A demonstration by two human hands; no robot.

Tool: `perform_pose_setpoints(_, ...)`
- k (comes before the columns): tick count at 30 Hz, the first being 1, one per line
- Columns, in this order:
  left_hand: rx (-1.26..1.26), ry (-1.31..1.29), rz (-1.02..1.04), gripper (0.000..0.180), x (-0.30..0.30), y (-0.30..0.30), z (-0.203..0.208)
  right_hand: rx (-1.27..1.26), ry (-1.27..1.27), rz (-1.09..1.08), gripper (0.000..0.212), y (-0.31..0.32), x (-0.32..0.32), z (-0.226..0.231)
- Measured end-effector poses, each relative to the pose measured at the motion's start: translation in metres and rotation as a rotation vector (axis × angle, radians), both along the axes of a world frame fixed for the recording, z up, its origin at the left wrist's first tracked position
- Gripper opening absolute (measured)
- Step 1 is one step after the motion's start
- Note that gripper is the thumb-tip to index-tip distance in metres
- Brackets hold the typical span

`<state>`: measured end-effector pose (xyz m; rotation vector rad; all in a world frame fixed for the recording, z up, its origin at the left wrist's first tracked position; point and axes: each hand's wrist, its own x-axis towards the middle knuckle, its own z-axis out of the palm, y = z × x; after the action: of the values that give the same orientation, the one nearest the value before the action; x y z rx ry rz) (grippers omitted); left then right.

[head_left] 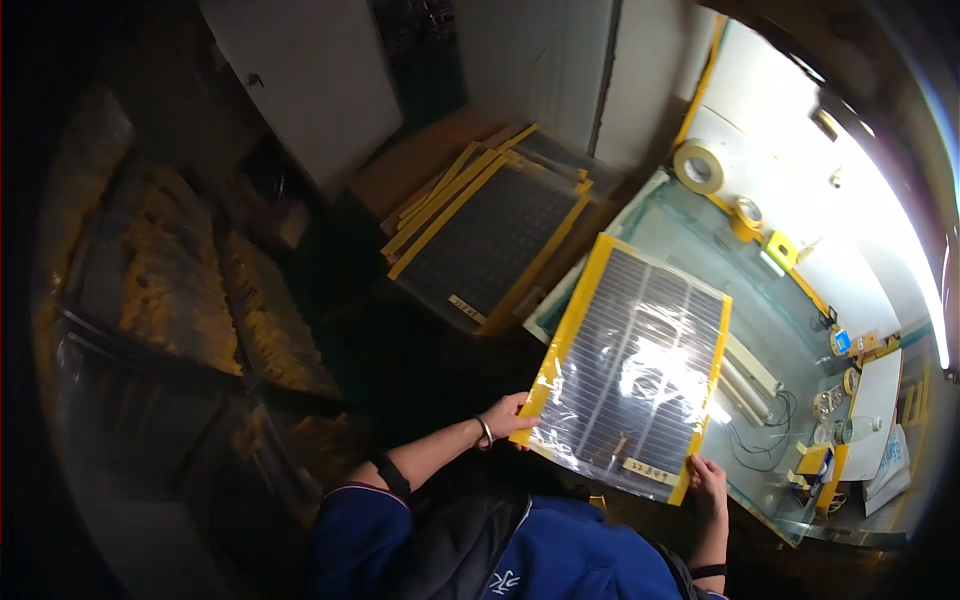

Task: Inspecting and manually adjusting small components on solar panel sheets using a precision tool and cleaning them with a cloth.

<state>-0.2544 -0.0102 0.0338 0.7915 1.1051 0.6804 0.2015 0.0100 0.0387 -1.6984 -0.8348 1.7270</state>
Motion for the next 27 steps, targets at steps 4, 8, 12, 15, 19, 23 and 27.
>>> perform_pose_setpoints(4, 0.077, -0.050, -0.116, 0.025, -0.070, 0.038, -0.023, 0.042, -0.102, -0.164, 0.022, -0.023, -0.115, 0.010)
perform_pose_setpoints(8, 0.096, -0.021, -0.136, 0.025, -0.120, 0.071, -0.027, 0.039, -0.030, -0.279, 0.028, -0.036, -0.190, 0.022)
perform_pose_setpoints(12, 0.470, 0.501, 0.344, 0.025, -0.221, 0.128, -0.110, 0.115, -0.051, -0.391, 0.027, -0.035, -0.231, 0.040)
perform_pose_setpoints(15, 0.139, 1.002, 0.381, 0.072, -0.318, 0.166, -0.155, 0.188, -0.130, -0.405, 0.028, -0.038, -0.232, 0.033)
perform_pose_setpoints(19, -0.159, 1.277, 0.136, 0.109, -0.371, 0.214, -0.113, 0.244, -0.038, -0.527, 0.030, -0.037, -0.266, 0.035)
perform_pose_setpoints(23, -0.256, 1.081, 0.191, 0.118, -0.398, 0.228, -0.145, 0.262, -0.167, -0.577, 0.031, -0.036, -0.283, 0.018)
perform_pose_setpoints(27, -0.286, 1.294, 0.067, 0.132, -0.395, 0.252, -0.144, 0.216, -0.223, -0.720, 0.031, -0.049, -0.326, 0.030)
